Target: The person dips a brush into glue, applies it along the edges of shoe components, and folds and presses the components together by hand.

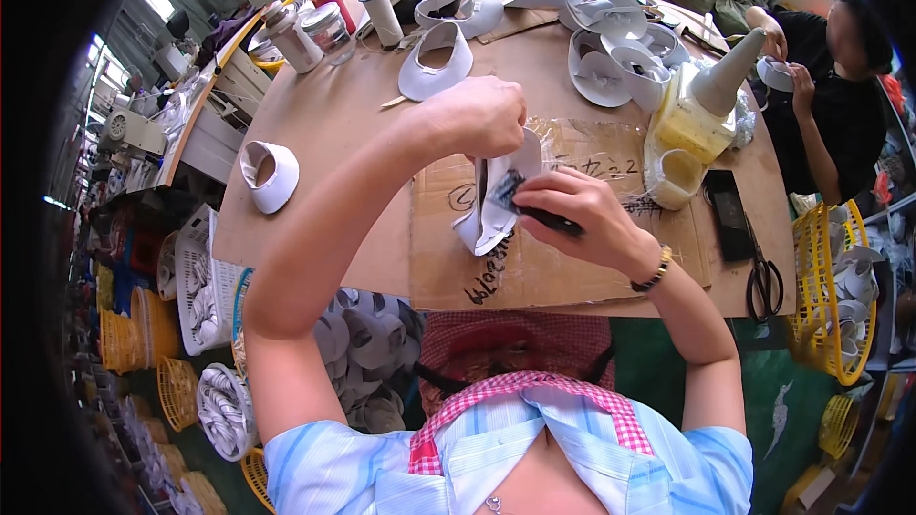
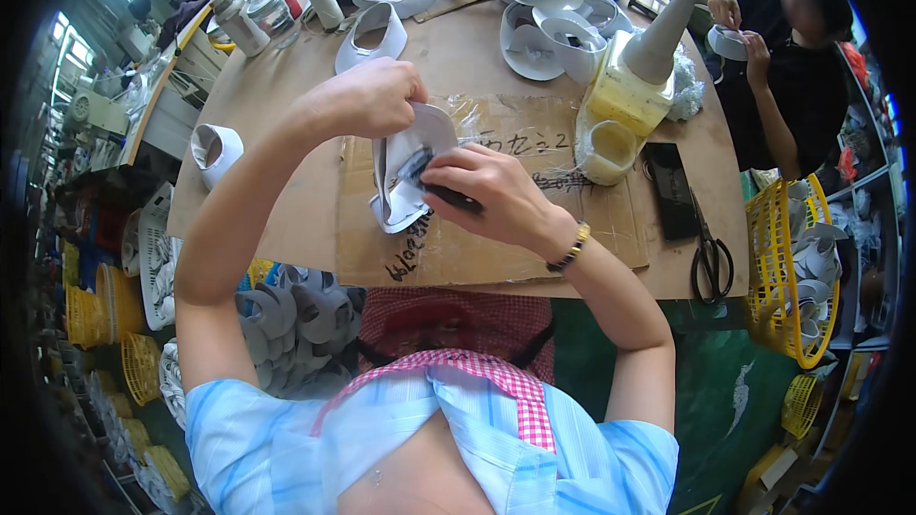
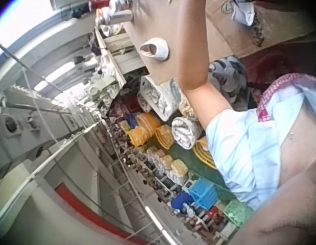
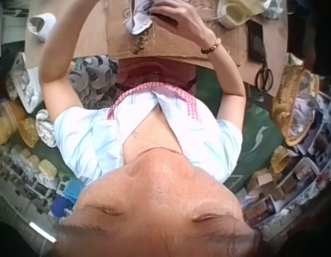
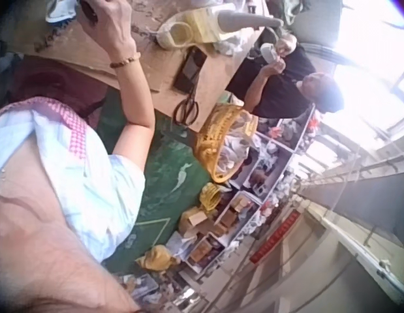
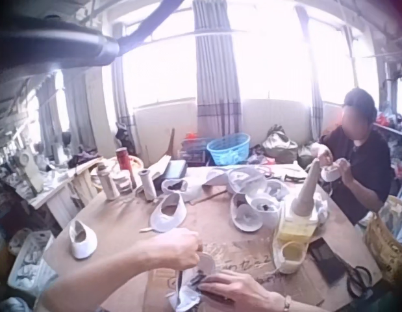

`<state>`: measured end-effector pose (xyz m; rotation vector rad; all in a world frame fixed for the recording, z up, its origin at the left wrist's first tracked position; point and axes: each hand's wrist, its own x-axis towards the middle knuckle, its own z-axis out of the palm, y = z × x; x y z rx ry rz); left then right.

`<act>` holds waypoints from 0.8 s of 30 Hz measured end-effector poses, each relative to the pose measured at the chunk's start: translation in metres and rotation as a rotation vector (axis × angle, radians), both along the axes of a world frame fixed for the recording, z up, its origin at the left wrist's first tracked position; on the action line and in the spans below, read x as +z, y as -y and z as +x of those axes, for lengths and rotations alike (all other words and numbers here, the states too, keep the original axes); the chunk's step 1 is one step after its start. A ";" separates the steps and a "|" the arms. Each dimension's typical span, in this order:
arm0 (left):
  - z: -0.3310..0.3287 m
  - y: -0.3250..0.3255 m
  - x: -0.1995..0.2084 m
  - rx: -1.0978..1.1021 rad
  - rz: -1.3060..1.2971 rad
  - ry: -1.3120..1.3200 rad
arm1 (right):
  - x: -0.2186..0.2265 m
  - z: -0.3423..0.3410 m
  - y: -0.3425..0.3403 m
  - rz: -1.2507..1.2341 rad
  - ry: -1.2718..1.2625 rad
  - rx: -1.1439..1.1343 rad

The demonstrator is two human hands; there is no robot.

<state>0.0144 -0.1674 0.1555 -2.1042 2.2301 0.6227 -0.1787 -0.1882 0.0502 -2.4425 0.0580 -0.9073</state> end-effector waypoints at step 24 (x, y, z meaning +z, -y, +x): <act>-0.004 -0.179 -0.151 -0.258 -0.870 0.276 | 0.019 -0.139 0.020 0.391 -0.246 -0.946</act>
